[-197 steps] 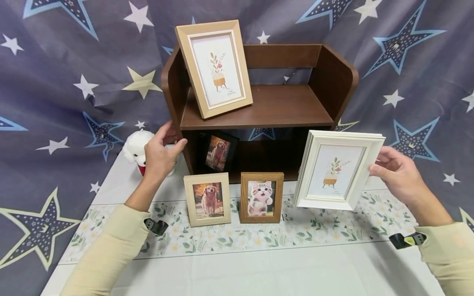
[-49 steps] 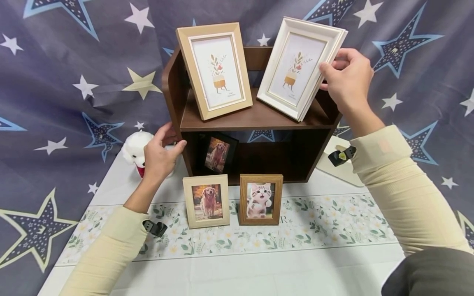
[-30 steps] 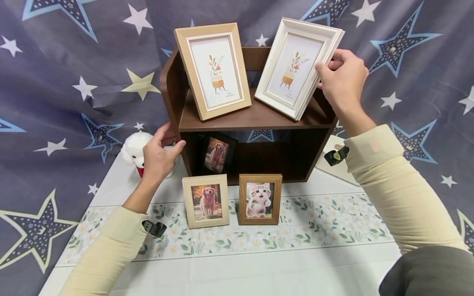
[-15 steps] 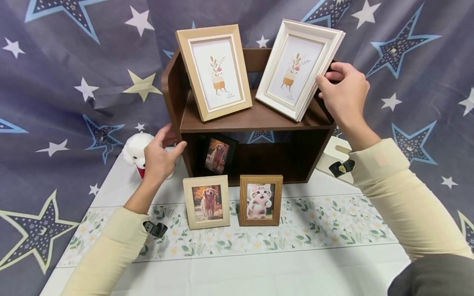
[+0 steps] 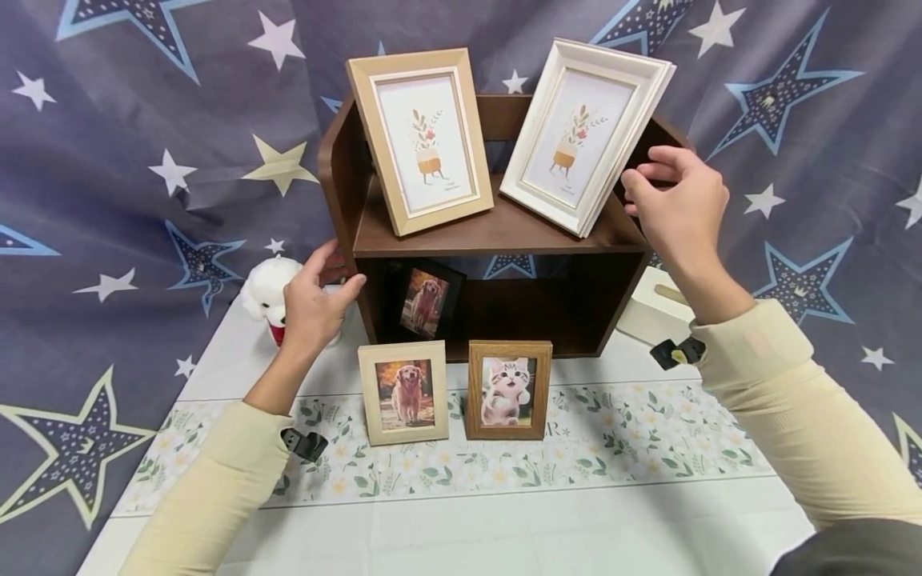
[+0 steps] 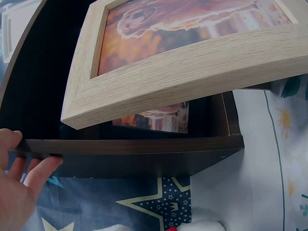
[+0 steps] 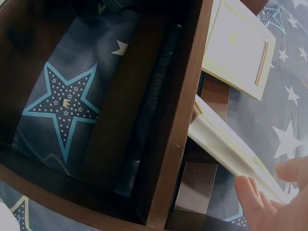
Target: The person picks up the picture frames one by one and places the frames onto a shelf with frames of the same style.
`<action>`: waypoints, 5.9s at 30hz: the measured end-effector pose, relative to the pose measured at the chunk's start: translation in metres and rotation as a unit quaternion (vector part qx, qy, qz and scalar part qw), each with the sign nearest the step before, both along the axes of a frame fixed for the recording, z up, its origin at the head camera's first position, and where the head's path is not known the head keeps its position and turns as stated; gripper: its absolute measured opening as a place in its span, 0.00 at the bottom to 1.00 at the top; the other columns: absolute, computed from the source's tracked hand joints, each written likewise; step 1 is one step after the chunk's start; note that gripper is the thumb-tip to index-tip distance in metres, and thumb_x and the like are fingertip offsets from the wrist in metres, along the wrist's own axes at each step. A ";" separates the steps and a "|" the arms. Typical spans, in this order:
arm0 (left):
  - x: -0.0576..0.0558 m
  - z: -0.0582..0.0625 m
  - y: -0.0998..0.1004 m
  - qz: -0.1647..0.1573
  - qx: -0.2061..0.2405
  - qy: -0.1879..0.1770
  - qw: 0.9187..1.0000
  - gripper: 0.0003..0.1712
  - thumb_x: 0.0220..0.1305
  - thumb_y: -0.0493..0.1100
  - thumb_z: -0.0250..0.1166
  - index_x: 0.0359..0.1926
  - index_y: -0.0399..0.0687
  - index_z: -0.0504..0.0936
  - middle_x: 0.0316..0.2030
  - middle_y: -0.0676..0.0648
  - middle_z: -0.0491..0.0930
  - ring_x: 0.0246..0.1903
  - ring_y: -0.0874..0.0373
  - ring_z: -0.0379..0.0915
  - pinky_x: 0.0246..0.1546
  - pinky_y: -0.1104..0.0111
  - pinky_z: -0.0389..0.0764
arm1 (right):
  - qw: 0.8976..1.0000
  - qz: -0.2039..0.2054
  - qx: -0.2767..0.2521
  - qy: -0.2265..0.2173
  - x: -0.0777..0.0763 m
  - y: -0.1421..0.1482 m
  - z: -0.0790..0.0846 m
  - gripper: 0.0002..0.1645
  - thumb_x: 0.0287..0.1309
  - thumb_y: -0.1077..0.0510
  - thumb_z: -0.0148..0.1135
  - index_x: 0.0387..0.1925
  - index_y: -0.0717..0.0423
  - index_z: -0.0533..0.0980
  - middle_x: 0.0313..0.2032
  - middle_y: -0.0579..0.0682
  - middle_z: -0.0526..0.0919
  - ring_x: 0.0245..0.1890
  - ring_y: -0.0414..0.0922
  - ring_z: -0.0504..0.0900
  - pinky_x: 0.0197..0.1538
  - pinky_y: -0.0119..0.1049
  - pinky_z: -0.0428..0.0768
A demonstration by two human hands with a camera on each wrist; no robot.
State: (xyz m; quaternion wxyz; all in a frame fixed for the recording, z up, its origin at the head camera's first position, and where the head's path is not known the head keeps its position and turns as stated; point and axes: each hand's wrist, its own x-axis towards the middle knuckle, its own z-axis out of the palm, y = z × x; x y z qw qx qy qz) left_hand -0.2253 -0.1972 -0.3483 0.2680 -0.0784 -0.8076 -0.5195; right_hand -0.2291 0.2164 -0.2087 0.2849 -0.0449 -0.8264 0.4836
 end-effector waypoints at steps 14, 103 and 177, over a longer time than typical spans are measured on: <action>0.000 0.001 0.000 0.005 -0.010 -0.004 1.000 0.33 0.62 0.33 0.71 0.68 0.40 0.75 0.53 0.36 0.84 0.51 0.45 0.83 0.57 0.53 0.81 | 0.999 0.025 0.027 -0.009 0.018 0.009 -0.036 0.25 0.62 0.51 0.69 0.57 0.57 0.79 0.37 0.38 0.84 0.25 0.22 0.82 0.30 0.19 0.82; 0.000 0.001 0.001 0.011 -0.013 -0.001 1.000 0.32 0.62 0.33 0.71 0.67 0.41 0.76 0.53 0.37 0.84 0.46 0.67 0.81 0.54 0.59 0.82 | 0.914 0.329 -0.109 -0.211 0.043 -0.009 -0.212 0.21 0.65 0.65 0.65 0.56 0.73 0.74 0.38 0.46 0.82 0.37 0.37 0.85 0.40 0.38 0.89; -0.001 0.001 -0.001 0.005 -0.011 -0.003 1.000 0.32 0.62 0.33 0.71 0.67 0.40 0.75 0.53 0.36 0.84 0.50 0.46 0.83 0.51 0.73 0.81 | 0.926 0.279 -0.206 -0.146 0.010 -0.005 -0.184 0.10 0.66 0.66 0.64 0.48 0.56 0.78 0.33 0.41 0.85 0.33 0.37 0.86 0.39 0.35 0.89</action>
